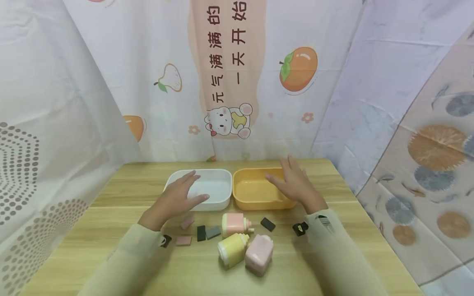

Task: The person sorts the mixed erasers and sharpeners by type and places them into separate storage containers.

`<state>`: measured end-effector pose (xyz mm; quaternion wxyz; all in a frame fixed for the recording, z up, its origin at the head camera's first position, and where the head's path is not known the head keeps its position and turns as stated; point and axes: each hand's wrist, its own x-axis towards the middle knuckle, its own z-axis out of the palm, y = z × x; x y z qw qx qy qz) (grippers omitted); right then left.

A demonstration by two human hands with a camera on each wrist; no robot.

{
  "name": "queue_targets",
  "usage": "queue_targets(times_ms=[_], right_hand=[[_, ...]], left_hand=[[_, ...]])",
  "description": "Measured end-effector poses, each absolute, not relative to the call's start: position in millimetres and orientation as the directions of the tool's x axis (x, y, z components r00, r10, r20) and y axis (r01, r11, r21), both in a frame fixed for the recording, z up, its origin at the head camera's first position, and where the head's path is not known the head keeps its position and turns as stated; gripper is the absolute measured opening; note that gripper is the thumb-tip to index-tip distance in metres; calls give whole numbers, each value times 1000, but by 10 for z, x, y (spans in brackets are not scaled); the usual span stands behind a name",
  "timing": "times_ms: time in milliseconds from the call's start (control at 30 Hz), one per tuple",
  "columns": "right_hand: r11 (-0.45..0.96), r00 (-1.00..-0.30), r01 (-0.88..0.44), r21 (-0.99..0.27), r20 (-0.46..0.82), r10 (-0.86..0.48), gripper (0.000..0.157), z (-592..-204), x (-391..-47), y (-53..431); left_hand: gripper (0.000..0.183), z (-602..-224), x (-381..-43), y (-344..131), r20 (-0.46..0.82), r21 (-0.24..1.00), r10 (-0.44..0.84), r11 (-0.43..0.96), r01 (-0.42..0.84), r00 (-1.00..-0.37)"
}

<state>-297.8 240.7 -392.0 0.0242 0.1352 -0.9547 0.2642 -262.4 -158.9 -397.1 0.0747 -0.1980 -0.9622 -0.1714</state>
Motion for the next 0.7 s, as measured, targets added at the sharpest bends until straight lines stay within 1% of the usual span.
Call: queue_targets(times_ms=[100, 233, 367, 567, 700], right_hand=[[809, -963, -268, -523, 126, -238, 98, -4005, -2960, 2447], [793, -963, -267, -548, 135, -232, 98, -4071, -2965, 2477], [769, -962, -272, -578, 148, -229, 96, -4138, -2973, 2497], [771, -969, -246, -587, 131, -209, 99, -4240, -2982, 2533], [776, -972, -231, -586, 114, -203, 102, -4278, -2994, 2550]], left_hand=[[85, -4025, -2554, -1560, 221, 332, 366, 844, 422, -904], [80, -4065, -2476, -1515, 209, 393, 354, 823, 409, -912], [74, -4120, -2418, -1473, 220, 424, 366, 799, 427, -904], [63, -4208, -2383, -1406, 291, 407, 416, 761, 505, -861], [59, -4239, -2380, -1345, 355, 400, 460, 712, 576, -814]])
